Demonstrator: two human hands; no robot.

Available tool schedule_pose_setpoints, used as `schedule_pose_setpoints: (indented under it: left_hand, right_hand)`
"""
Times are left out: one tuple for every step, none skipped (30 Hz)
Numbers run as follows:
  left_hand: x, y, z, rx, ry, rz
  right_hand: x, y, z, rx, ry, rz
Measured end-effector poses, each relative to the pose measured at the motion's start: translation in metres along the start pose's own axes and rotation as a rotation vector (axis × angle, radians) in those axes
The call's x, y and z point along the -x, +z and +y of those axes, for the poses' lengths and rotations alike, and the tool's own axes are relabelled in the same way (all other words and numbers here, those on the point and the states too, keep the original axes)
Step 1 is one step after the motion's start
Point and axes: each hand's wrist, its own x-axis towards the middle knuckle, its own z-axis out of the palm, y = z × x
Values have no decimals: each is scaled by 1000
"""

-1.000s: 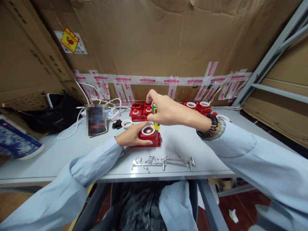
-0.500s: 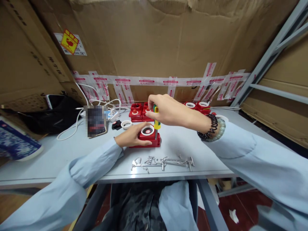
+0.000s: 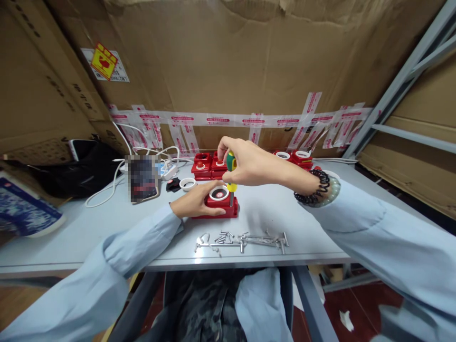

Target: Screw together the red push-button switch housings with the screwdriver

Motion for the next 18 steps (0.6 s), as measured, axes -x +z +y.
schedule_pose_setpoints:
  left_hand:
    - [0,0,0,-5,1,2]
    - [0,0,0,-9,-1,4]
    - [0,0,0,-12,-4,5]
    - [0,0,0,-14,-7,3]
    - [0,0,1,-13,-9,2]
    - [0,0,1,-9,-10,-1]
    - [0,-1,2,-4,-8,-3]
    - [0,-1,2,0,-5,-5]
    - [0,-1,3,3,-2,-7]
    - [0,-2,3,5,-1,-8]
    - [0,-2,3,6,-2,-10]
    - [0,-2,3,6,-4,-11]
    - [0,-2,2,4,-7,-11]
    - [0,-2,2,0,-9,-8]
    - [0,-1,1,-5,-11,-5]
    - [1,-1,0,-10,-13,-1]
    - [1,-1,0,-14,-15,1]
    - [1,-1,0,-14,-16,1]
  right_hand:
    - [0,0,-1,22,18,11]
    - [1,0,-1,54,40,35]
    - [1,1,-1,84,61,59]
    - [2,2,-1,103,78,78]
    - [2,2,0,107,87,90]
    - [2,3,0,96,90,96]
    - [3,3,1,76,89,96]
    - [3,4,2,53,88,95]
    - [3,4,3,32,86,99]
    - [4,3,3,16,85,110]
    - [4,3,3,2,81,126]
    - [4,2,3,-9,76,143]
    - [4,2,3,-18,71,161]
    - [3,1,2,-27,67,179]
    - [3,0,2,-38,63,195]
    - [3,-1,1,-50,57,210]
    - [3,-3,1,-62,52,224]
    - [3,-4,0,-74,46,236]
